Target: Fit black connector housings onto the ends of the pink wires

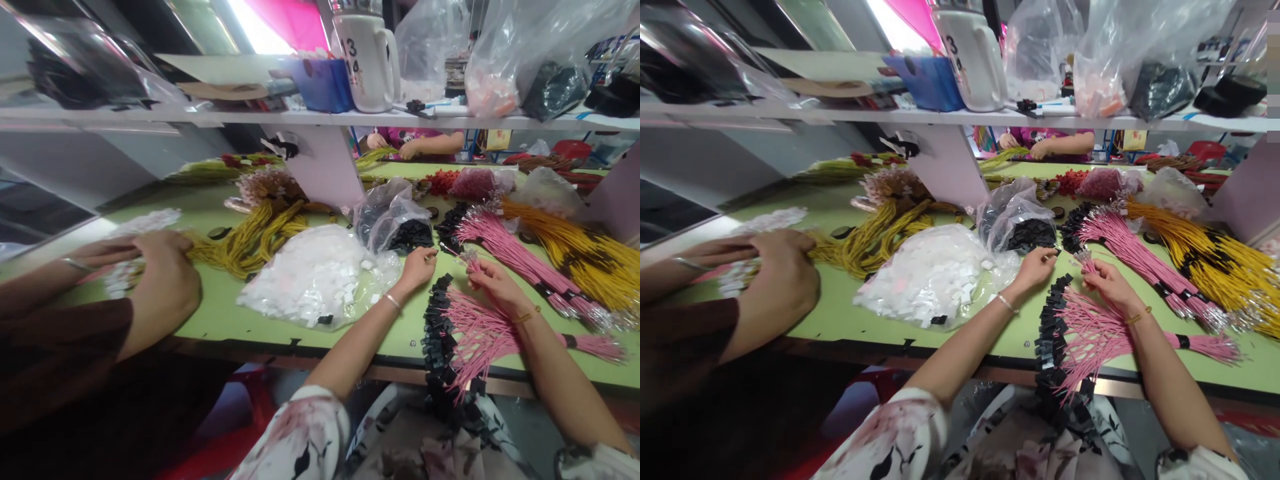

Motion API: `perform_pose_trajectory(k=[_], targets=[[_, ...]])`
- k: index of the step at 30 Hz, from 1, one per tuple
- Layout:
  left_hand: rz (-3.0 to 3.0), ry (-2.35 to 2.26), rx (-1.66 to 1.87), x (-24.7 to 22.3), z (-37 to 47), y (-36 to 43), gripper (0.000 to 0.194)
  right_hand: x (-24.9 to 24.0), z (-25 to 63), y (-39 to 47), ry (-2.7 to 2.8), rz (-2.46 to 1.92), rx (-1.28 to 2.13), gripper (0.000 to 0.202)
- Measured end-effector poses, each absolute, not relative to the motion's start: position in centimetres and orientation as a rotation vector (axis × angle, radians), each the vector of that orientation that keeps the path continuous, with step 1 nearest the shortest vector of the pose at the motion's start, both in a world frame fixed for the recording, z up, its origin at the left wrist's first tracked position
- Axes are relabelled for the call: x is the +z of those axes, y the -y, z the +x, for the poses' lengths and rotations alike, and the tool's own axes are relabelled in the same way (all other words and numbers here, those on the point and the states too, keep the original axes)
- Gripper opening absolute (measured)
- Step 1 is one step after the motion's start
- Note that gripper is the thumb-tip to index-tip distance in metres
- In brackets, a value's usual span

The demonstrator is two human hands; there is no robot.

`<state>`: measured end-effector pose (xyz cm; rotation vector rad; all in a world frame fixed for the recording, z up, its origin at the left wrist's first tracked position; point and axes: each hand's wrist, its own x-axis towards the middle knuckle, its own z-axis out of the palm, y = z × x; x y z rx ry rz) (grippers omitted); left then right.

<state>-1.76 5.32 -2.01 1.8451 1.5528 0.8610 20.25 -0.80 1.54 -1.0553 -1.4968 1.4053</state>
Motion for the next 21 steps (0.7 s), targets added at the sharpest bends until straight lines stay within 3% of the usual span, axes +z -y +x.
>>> perform_pose_trajectory(k=[2, 5, 12, 21], targets=[[1.974, -1.679, 0.745, -2.9, -0.9, -7.2, 0.035, 1.1, 20.4, 0.7, 1.550, -1.060, 1.429, 0.025], [2.061, -1.767, 0.604, -4.4, 0.1, -8.9, 0.029, 0.5, 20.5, 0.5, 1.629, -1.109, 1.408, 0.026], [2.044, -1.731, 0.735, -4.9, -0.5, -7.9, 0.026, 0.4, 19.9, 0.5, 1.546, -1.188, 1.510, 0.038], [1.351, -1.157, 0.893, -3.9, 0.0, -3.7, 0.009, 0.7, 19.1, 1.1, 1.463, -1.223, 1.510, 0.032]])
